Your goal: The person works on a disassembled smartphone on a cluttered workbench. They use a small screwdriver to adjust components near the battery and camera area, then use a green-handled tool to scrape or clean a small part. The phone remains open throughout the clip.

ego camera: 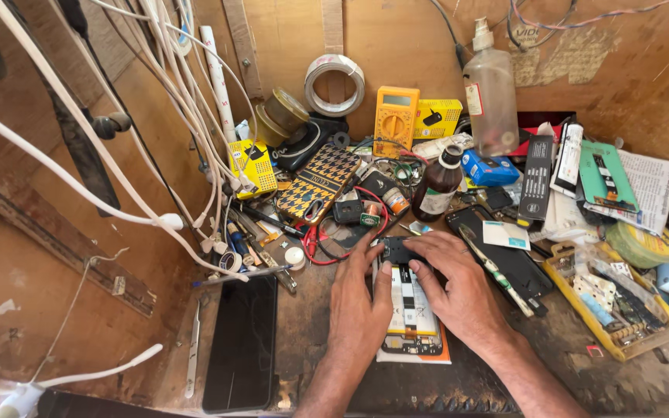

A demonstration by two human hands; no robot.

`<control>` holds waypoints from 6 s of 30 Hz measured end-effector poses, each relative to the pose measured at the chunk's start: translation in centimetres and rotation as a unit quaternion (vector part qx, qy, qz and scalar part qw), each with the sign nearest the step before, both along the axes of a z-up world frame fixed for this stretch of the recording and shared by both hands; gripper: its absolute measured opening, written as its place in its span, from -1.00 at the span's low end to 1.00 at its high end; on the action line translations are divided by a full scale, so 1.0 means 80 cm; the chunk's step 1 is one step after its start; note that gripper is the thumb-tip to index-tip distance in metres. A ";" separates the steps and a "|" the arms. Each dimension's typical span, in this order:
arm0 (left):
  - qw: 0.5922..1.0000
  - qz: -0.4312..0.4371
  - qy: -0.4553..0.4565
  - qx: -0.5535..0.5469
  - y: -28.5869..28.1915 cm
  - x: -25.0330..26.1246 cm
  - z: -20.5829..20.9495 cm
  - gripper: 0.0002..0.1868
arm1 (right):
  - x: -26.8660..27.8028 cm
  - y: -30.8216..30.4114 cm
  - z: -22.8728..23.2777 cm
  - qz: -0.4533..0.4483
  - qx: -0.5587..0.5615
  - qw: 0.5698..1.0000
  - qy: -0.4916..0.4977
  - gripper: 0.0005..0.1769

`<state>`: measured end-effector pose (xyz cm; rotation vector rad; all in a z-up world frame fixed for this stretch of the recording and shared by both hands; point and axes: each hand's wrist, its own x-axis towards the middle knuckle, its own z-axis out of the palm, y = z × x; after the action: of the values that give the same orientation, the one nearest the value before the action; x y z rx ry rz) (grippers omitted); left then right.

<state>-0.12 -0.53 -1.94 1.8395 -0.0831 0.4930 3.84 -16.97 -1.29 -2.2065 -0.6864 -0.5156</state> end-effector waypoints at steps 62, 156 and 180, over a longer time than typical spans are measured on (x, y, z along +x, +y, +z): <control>0.999 0.036 0.036 -0.001 -0.005 0.006 -0.021 -0.28 | 0.005 -0.003 -0.015 -0.029 -0.020 0.999 -0.030 -0.46; 0.801 -0.293 0.269 -0.447 0.034 0.078 -0.036 -0.33 | 0.082 0.027 -0.001 -0.092 0.296 0.854 0.418 -0.57; 0.853 -0.135 0.296 -0.408 0.013 0.120 -0.045 -0.76 | 0.052 -0.008 -0.003 -0.121 0.247 0.871 0.406 -0.73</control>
<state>9.48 0.55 -5.53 1.0354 0.2552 -0.2452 8.04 -17.62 -1.53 -1.7730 0.1692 0.1438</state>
